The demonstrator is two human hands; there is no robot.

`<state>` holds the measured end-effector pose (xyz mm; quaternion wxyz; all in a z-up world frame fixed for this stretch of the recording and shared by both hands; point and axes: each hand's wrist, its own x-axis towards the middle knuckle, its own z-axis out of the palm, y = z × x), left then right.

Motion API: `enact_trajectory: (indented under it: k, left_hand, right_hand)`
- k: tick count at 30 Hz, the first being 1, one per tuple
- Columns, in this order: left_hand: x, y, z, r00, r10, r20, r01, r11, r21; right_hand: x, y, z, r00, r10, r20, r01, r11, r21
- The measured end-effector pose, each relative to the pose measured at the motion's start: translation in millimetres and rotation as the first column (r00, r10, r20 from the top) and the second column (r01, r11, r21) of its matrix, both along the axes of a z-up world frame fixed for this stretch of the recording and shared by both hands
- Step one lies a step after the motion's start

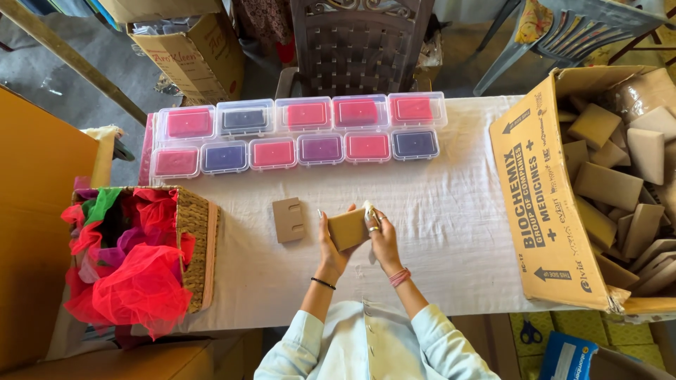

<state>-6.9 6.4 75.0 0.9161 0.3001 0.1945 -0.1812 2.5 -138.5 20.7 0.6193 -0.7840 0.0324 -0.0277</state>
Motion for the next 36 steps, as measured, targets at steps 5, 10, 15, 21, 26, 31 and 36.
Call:
enact_trajectory:
  k: [5,10,15,21,26,31,36]
  left_hand:
    - [9.7,1.6,-86.6,0.997,0.074,0.005,-0.069,0.892,0.447]
    - [8.1,-13.7,-45.2,0.995,0.095,-0.012,-0.079,0.881,0.466]
    - [5.2,-8.7,-15.7,1.000,0.012,-0.015,-0.013,0.997,-0.074]
    - [1.9,-3.8,24.1,0.998,0.066,-0.020,-0.069,0.976,-0.206]
    - [8.2,-11.4,-27.5,0.995,0.078,-0.059,-0.085,0.988,-0.127]
    - [1.3,-7.0,3.1,1.000,0.021,-0.007,-0.022,0.980,-0.198]
    - [14.9,5.6,-13.5,0.997,0.082,0.008,-0.078,0.972,-0.223]
  right_hand:
    - [-9.0,-7.3,15.6,0.959,-0.204,-0.196,0.265,0.887,0.379]
    - [-32.8,18.2,22.7,0.961,-0.264,-0.080,0.275,0.898,0.345]
    - [-35.1,32.2,29.0,0.924,0.217,0.314,-0.200,0.976,-0.088]
    - [-25.5,14.1,38.1,0.920,0.148,0.362,-0.007,0.931,-0.364]
    - [-35.9,32.5,63.8,0.930,0.302,0.210,-0.236,0.928,-0.290]
    - [-8.9,17.9,41.3,0.935,0.273,0.225,-0.171,0.905,-0.389]
    - [-41.5,36.0,89.4,0.895,0.330,0.301,-0.203,0.901,-0.384]
